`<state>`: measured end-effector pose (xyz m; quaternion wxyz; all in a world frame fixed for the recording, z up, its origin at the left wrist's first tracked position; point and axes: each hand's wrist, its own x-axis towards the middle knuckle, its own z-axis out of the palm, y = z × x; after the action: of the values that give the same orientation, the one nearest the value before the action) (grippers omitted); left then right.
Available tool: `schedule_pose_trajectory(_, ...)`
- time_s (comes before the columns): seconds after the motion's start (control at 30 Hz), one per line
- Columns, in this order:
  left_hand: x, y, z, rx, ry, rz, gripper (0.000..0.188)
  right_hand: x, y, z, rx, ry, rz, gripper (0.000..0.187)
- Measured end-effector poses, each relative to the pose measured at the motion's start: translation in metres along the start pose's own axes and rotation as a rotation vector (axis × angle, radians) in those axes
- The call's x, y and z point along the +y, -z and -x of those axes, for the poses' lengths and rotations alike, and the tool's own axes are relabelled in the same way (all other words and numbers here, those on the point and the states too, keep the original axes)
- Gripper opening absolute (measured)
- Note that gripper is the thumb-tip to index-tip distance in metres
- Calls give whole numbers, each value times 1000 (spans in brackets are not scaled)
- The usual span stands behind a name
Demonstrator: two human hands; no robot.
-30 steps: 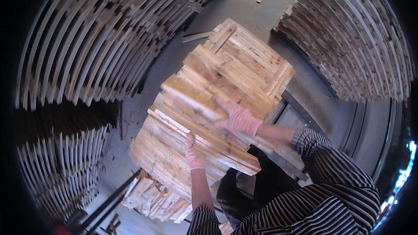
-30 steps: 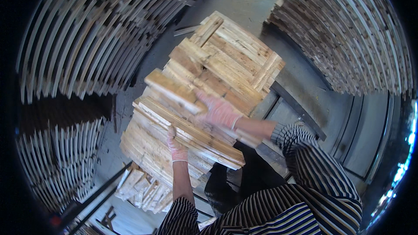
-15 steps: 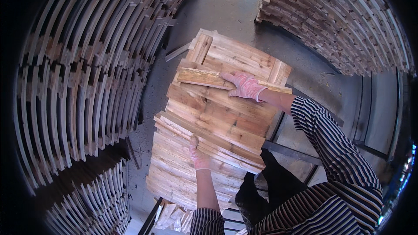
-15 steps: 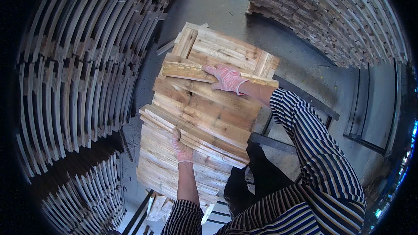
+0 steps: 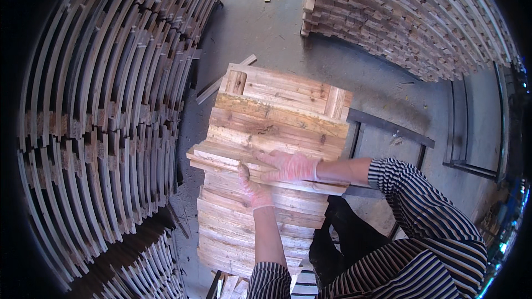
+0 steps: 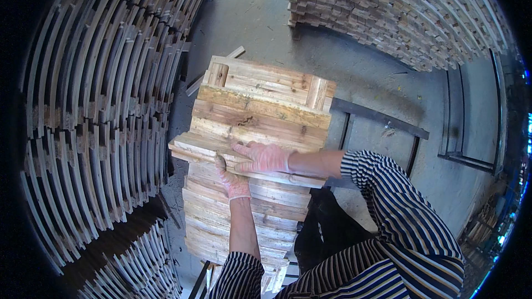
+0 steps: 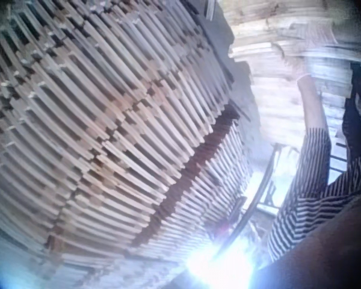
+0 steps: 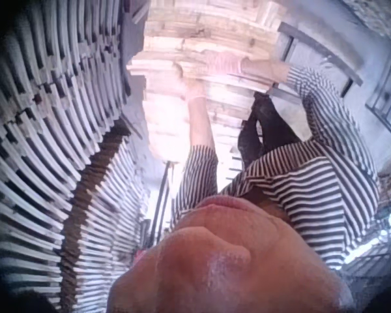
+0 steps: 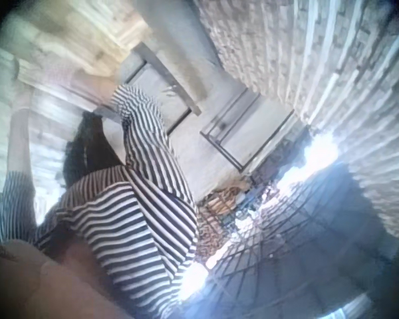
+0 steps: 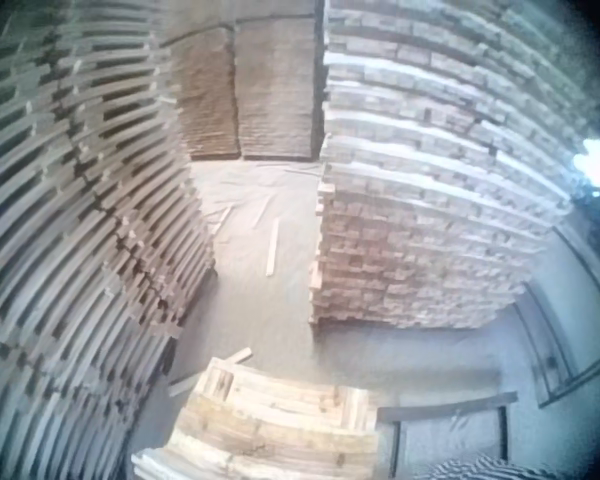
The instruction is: The person repeatedly picks up bundles of wooden planks from a metal rack and places them onto a growing stack on the floor. The worker wears pink gloves and handles the wood by hand, moving from the rack to the stack in a continuous loop.
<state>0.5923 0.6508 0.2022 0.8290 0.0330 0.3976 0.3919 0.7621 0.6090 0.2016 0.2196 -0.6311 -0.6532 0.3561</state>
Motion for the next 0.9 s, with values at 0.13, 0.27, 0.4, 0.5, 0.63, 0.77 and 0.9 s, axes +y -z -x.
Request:
schedule_pose_trajectory(0.13, 12, -16, -18, 46, -77, -104, 70, -39, 73, -13, -147, -154, -145, 83)
schedule_pose_trajectory(0.27, 15, 5, -38, 87, -23, -133, 64, 30, 126, -56, 16, -142, 179, 78)
schedule_pose_trajectory(0.4, -14, 11, -43, -12, -52, -103, 64, 128, 114, -65, 140, -172, 374, 62)
schedule_pose_trajectory(0.5, -16, 14, -44, -3, -34, -124, 65, 124, 90, -56, 333, -11, 523, 52)
schedule_pose_trajectory(0.63, 0, -4, -43, 51, -132, -141, 67, 7, 92, -51, -23, -135, 343, 69)
schedule_pose_trajectory(0.77, -16, -57, -22, 155, -103, -69, 67, -14, 43, -5, -155, -158, -160, 80)
schedule_pose_trajectory(0.9, -3, -21, -38, 190, -82, -137, 71, -2, 95, -33, -171, -154, -98, 80)
